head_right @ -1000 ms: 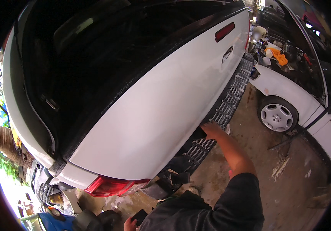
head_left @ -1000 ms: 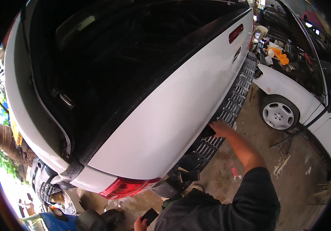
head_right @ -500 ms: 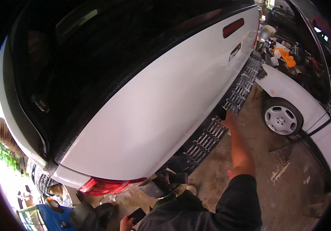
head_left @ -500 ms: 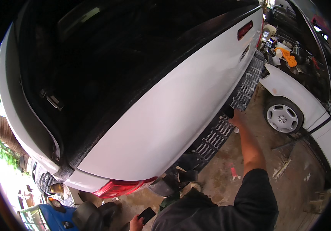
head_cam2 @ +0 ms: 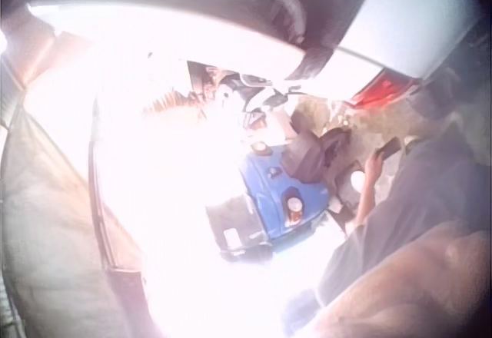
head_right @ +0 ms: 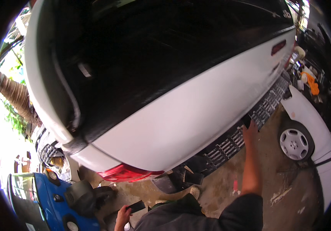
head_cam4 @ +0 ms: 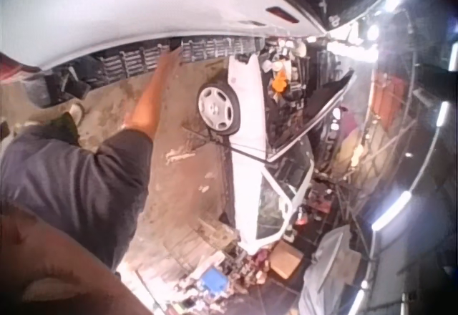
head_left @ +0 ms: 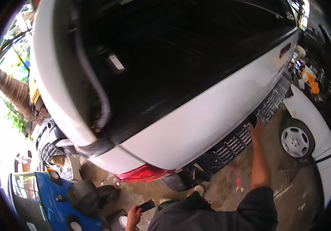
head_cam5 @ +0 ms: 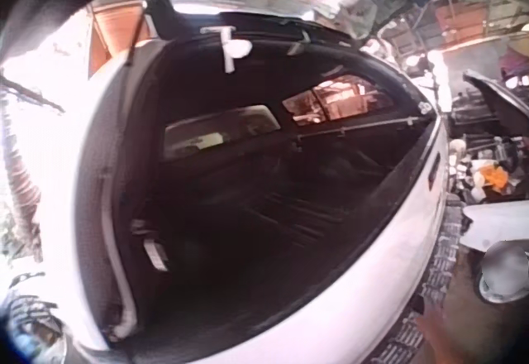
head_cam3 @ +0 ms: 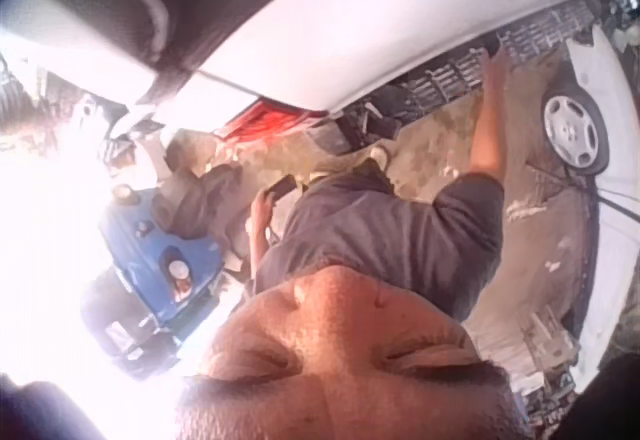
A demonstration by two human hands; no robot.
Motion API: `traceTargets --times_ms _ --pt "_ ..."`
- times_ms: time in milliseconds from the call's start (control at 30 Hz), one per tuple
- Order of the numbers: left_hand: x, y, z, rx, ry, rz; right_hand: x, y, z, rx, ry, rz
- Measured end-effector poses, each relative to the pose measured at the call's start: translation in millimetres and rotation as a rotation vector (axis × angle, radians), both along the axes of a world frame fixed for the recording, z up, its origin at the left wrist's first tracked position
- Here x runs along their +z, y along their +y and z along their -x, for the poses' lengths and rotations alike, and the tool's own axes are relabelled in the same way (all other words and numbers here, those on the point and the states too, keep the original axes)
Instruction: The person sands the rear quarter panel and window frame of a white pickup truck using a sanding block dipped in a bucket of water.
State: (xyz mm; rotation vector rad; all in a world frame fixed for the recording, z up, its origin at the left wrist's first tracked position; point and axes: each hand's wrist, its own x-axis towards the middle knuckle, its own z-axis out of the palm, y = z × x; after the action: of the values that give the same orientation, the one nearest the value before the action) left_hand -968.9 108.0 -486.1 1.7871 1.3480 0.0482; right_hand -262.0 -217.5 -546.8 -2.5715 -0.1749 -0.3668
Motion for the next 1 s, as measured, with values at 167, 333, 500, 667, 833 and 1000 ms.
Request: traceTargets --times_ms 167,333,500,667,833,1000 --pt "10.4 9.3 -8.2 0.360 -0.462 0.283 56.1 79.6 250.2 0.609 0.529 -0.861" --pt "30.6 48.6 -8.3 0.169 -0.667 0.377 110.2 212.5 458.9 1.272 0.688 -0.552" --pt "32.7 98.4 77.2 0.076 -0.734 0.323 113.0 327.4 540.5 1.442 1.133 -0.373" --pt "61.1 142.0 159.3 0.224 -0.877 0.440 116.3 406.2 626.7 1.429 1.225 -0.285" --pt "54.7 185.8 222.7 0.222 -0.808 0.444 114.5 458.4 682.8 1.401 1.429 -0.362" --pt "38.1 231.7 246.8 0.097 -0.802 0.512 107.6 504.0 698.8 1.758 1.579 -0.366"
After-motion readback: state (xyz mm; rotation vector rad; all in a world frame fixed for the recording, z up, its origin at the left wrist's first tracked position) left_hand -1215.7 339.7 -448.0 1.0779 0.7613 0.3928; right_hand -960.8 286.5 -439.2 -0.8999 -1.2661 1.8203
